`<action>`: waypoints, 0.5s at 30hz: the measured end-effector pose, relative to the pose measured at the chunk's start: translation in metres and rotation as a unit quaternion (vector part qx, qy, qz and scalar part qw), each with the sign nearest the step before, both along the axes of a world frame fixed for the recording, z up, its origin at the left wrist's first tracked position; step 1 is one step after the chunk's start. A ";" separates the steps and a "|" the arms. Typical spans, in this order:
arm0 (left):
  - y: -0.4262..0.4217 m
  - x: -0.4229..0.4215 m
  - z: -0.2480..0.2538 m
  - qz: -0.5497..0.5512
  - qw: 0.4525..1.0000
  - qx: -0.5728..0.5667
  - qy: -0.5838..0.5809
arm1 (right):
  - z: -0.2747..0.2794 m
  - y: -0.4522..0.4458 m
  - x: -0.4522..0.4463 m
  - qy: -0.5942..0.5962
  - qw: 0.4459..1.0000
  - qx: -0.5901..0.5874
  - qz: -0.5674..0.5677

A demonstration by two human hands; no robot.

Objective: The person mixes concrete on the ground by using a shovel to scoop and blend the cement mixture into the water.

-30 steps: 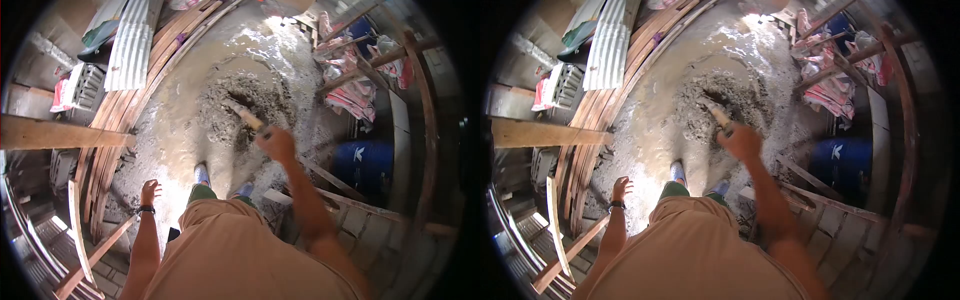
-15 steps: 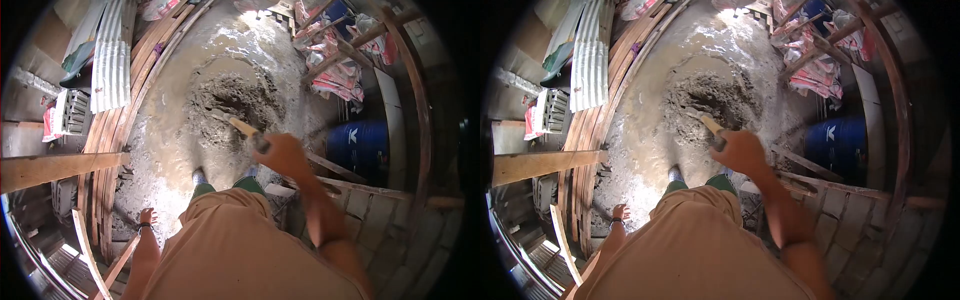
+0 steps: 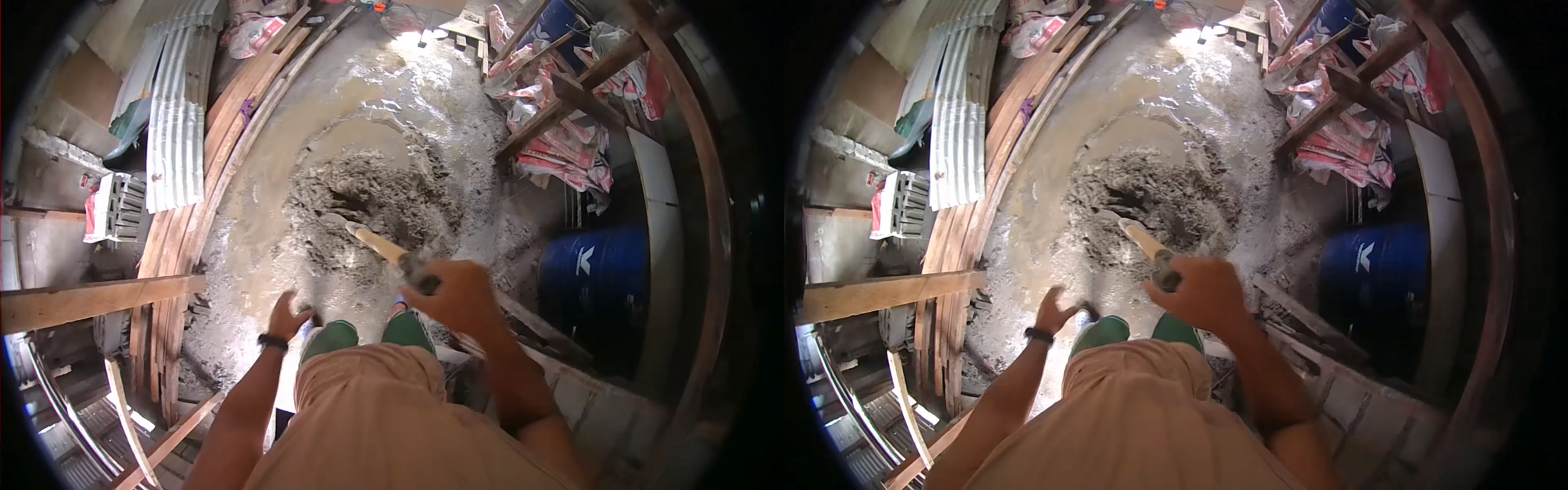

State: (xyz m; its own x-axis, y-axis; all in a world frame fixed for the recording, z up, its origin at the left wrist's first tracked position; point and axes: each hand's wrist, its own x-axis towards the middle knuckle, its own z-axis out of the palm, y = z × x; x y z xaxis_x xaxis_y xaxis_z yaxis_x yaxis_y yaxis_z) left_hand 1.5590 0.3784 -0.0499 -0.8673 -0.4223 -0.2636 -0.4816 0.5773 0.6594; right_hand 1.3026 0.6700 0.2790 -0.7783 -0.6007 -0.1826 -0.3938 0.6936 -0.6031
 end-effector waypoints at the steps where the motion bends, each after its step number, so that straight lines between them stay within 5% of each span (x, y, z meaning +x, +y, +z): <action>1: 0.032 -0.062 0.019 -0.029 0.999 0.013 0.024 | 0.026 0.019 -0.027 -0.006 0.998 -0.053 -0.022; 6: 0.143 -0.348 0.036 -0.153 0.938 0.017 0.309 | 0.098 0.078 -0.115 0.155 0.983 -0.038 -0.092; 8: 0.153 -0.406 0.037 -0.243 0.962 0.048 0.119 | 0.089 0.119 -0.139 0.191 0.971 -0.041 -0.141; 11: 0.149 -0.482 0.008 -0.262 0.929 0.030 0.259 | 0.047 0.142 -0.168 0.242 0.954 -0.042 -0.170; 13: 0.142 -0.534 -0.032 -0.176 0.913 0.015 0.368 | 0.003 0.127 -0.181 0.238 0.952 -0.046 -0.187; 15: 0.120 -0.593 -0.080 -0.196 0.910 0.015 0.364 | -0.049 0.081 -0.187 0.237 0.940 -0.032 -0.242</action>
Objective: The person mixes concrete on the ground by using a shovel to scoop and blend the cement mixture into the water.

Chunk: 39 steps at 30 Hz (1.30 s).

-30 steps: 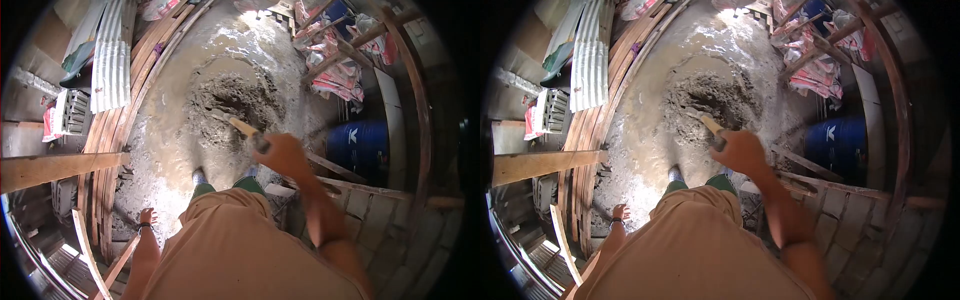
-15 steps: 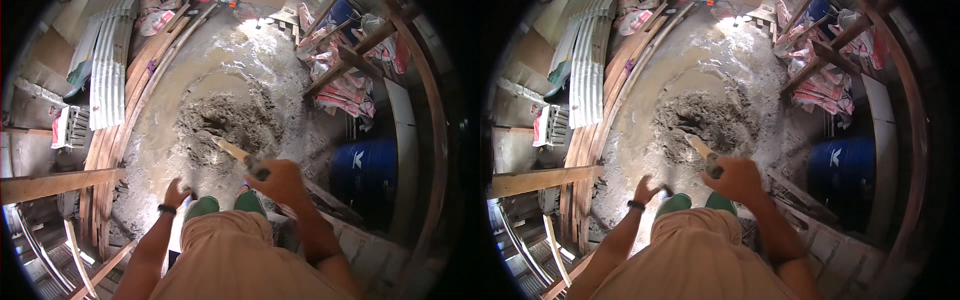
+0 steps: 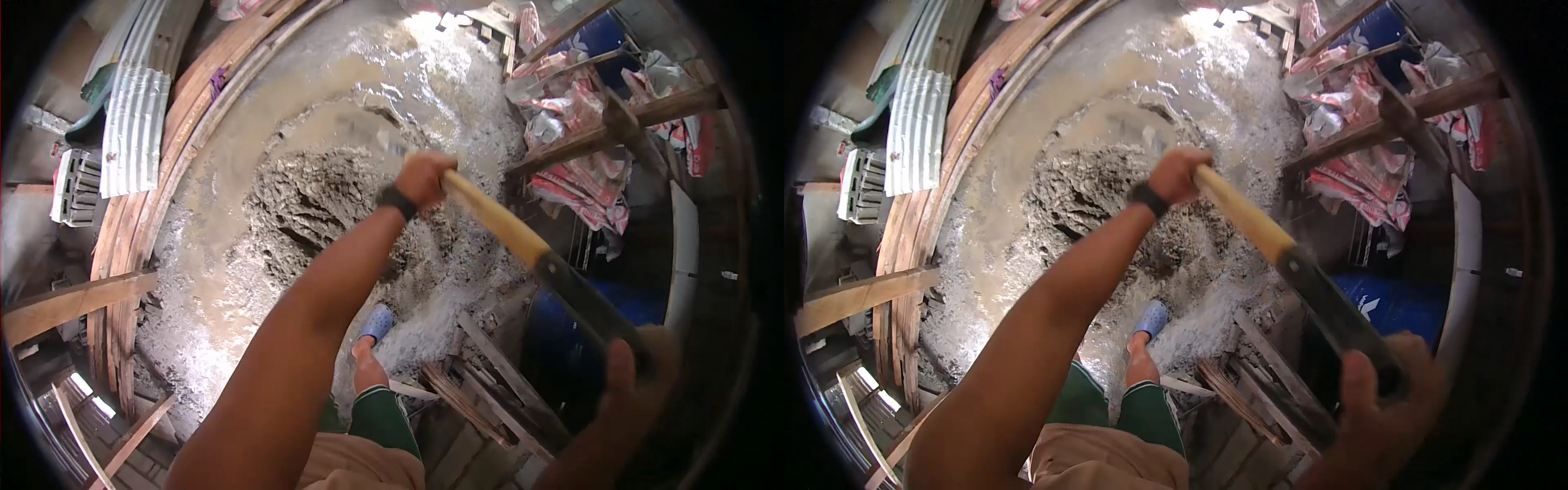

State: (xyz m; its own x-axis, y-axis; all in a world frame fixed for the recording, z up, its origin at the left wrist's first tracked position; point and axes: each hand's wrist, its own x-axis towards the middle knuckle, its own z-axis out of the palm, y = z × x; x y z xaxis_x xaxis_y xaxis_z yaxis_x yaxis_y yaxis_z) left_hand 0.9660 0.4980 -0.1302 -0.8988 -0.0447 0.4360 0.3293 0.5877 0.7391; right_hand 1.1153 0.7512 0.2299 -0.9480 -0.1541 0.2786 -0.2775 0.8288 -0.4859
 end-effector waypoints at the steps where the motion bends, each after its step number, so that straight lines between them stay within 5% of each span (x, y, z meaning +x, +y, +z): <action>1: -0.011 -0.017 -0.016 0.002 1.000 0.009 0.014 | -0.034 -0.007 -0.007 0.023 0.999 0.016 0.030; 4: -0.046 -0.057 -0.080 0.022 0.999 0.007 0.034 | -0.138 -0.048 -0.027 0.118 0.983 0.009 0.143; 10: -0.078 -0.044 -0.189 0.046 0.999 -0.024 -0.006 | -0.229 -0.109 -0.027 -0.024 0.989 0.010 0.143; 19: -0.074 0.026 -0.117 0.102 0.990 0.050 -0.090 | -0.103 -0.148 -0.032 -0.077 0.995 -0.024 -0.061; 26: -0.090 0.135 -0.052 0.135 0.982 0.097 -0.084 | -0.024 -0.174 0.057 -0.078 0.990 0.113 0.041; 30: -0.097 0.188 -0.019 0.126 0.977 0.147 -0.090 | -0.008 -0.174 0.116 0.129 0.984 0.114 0.039; 33: -0.094 0.224 -0.020 0.150 0.975 0.154 -0.060 | 0.012 -0.175 0.147 0.084 0.953 0.246 0.158; 36: -0.097 0.250 -0.040 0.134 0.979 0.134 -0.076 | -0.013 -0.173 0.176 0.080 0.983 0.124 0.109; 39: -0.091 0.271 -0.082 0.161 0.975 0.155 0.017 | -0.060 -0.190 0.186 -0.004 0.977 0.134 0.165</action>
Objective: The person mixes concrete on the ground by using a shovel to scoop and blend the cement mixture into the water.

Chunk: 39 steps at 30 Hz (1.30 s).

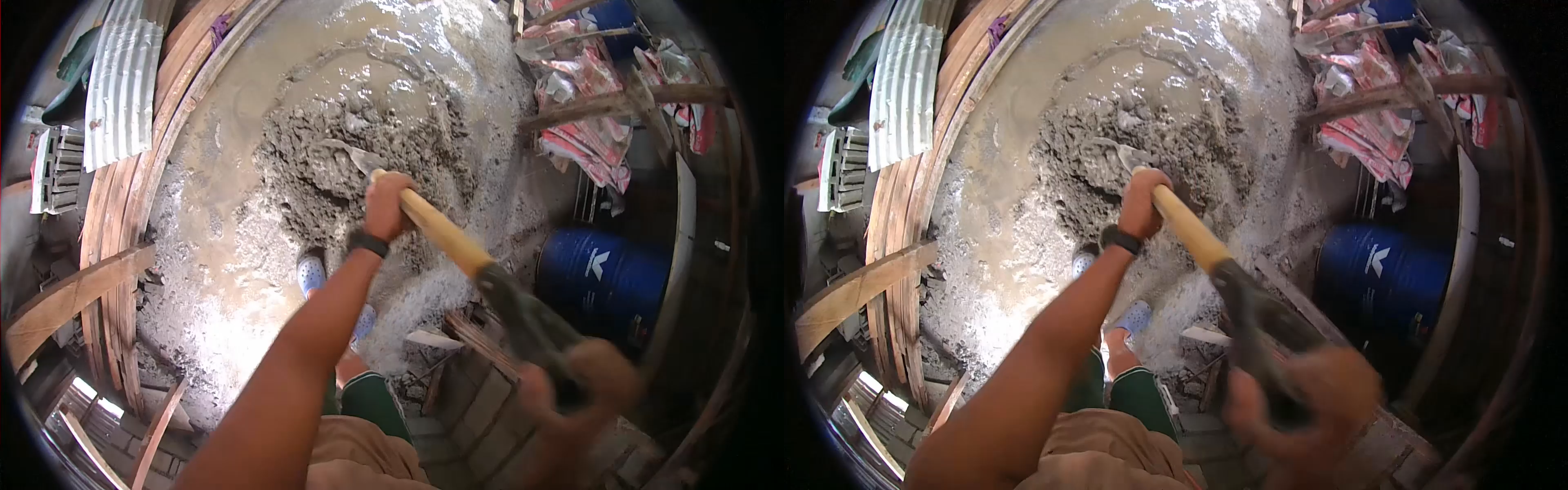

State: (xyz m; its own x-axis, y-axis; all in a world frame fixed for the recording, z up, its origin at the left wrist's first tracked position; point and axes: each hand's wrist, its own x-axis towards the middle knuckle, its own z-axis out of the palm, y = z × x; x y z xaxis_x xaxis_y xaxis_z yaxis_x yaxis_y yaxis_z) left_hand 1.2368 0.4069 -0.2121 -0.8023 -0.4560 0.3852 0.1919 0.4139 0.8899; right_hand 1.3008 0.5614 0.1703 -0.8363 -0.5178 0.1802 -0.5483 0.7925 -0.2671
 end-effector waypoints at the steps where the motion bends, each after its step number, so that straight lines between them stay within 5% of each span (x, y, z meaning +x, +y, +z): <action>1: -0.003 0.010 -0.019 -0.057 0.995 -0.004 -0.083 | -0.017 -0.002 0.007 -0.041 0.999 0.006 0.019; 3: 0.008 0.030 -0.057 -0.113 0.973 -0.019 -0.200 | -0.049 0.030 0.026 -0.072 0.997 -0.006 0.016; 5: 0.038 0.056 -0.047 -0.096 0.979 -0.059 -0.169 | -0.052 0.069 0.058 -0.158 0.986 -0.042 0.015; 9: 0.076 0.077 0.045 -0.117 0.983 -0.092 -0.108 | 0.020 0.129 0.082 -0.165 0.986 0.005 0.029; 12: 0.097 0.088 0.062 -0.098 0.990 -0.067 -0.070 | 0.033 0.156 0.087 -0.244 0.963 0.087 0.074; 18: 0.072 0.117 -0.046 -0.134 0.979 -0.002 -0.156 | -0.094 0.132 0.130 -0.167 0.981 -0.096 0.030; 20: 0.069 0.099 -0.053 -0.178 0.934 -0.220 -0.218 | -0.104 0.139 0.121 -0.134 0.982 -0.130 -0.005; 24: 0.107 0.077 0.010 -0.117 0.969 -0.154 -0.155 | -0.028 0.180 0.090 -0.215 0.970 -0.115 -0.015; 25: 0.112 0.064 0.033 -0.129 0.965 -0.188 -0.131 | -0.006 0.187 0.083 -0.106 0.987 -0.121 -0.024; 27: 0.120 0.032 0.078 -0.209 0.966 -0.113 -0.102 | 0.027 0.206 0.085 -0.080 0.979 -0.163 -0.088; 30: 0.108 -0.019 0.100 -0.185 0.968 -0.168 -0.026 | 0.031 0.164 0.076 0.054 0.916 -0.298 -0.264; 35: 0.021 -0.129 0.038 -0.149 0.959 -0.241 0.006 | -0.057 0.106 0.006 0.044 0.991 -0.117 -0.038; 37: -0.022 -0.160 0.000 -0.194 0.962 -0.187 -0.044 | -0.114 0.050 -0.029 0.077 0.984 -0.159 0.007; 39: -0.043 -0.156 -0.017 -0.136 0.942 -0.271 -0.144 | -0.171 0.018 -0.047 0.055 0.982 -0.177 0.026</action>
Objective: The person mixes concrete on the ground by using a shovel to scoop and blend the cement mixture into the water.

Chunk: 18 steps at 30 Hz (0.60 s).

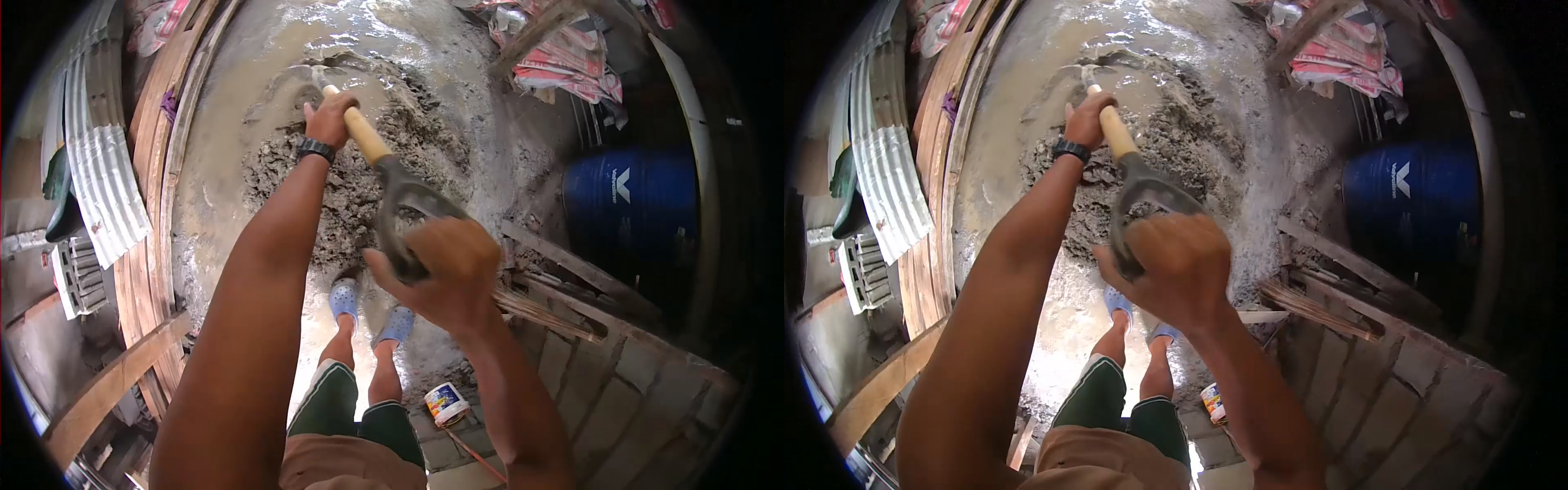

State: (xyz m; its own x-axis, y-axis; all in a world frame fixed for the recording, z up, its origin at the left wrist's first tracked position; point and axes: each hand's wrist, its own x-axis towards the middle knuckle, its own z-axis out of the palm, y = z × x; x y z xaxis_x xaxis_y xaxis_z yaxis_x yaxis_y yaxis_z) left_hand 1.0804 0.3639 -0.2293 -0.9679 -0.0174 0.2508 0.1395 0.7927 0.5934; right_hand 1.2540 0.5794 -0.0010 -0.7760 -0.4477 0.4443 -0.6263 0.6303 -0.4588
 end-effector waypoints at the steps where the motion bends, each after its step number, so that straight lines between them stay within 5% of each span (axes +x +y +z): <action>1: -0.009 -0.001 -0.012 0.002 0.999 -0.032 -0.043 | -0.008 -0.007 -0.002 -0.001 1.000 0.000 -0.003; 6: -0.004 0.037 -0.042 0.011 0.999 0.033 0.018 | -0.010 -0.013 0.014 -0.078 0.997 0.024 -0.005; 18: 0.054 0.213 0.106 0.033 0.989 0.147 -0.004 | 0.176 0.015 0.125 -0.165 0.974 0.155 0.029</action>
State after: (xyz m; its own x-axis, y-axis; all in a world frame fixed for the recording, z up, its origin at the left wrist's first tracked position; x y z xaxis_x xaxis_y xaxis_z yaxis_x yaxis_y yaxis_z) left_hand 1.2930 0.4176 -0.1237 -0.9642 -0.1520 0.2174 0.0869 0.5934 0.8002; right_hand 1.3787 0.5944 0.1755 -0.8229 -0.5681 0.0111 -0.5155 0.7382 -0.4350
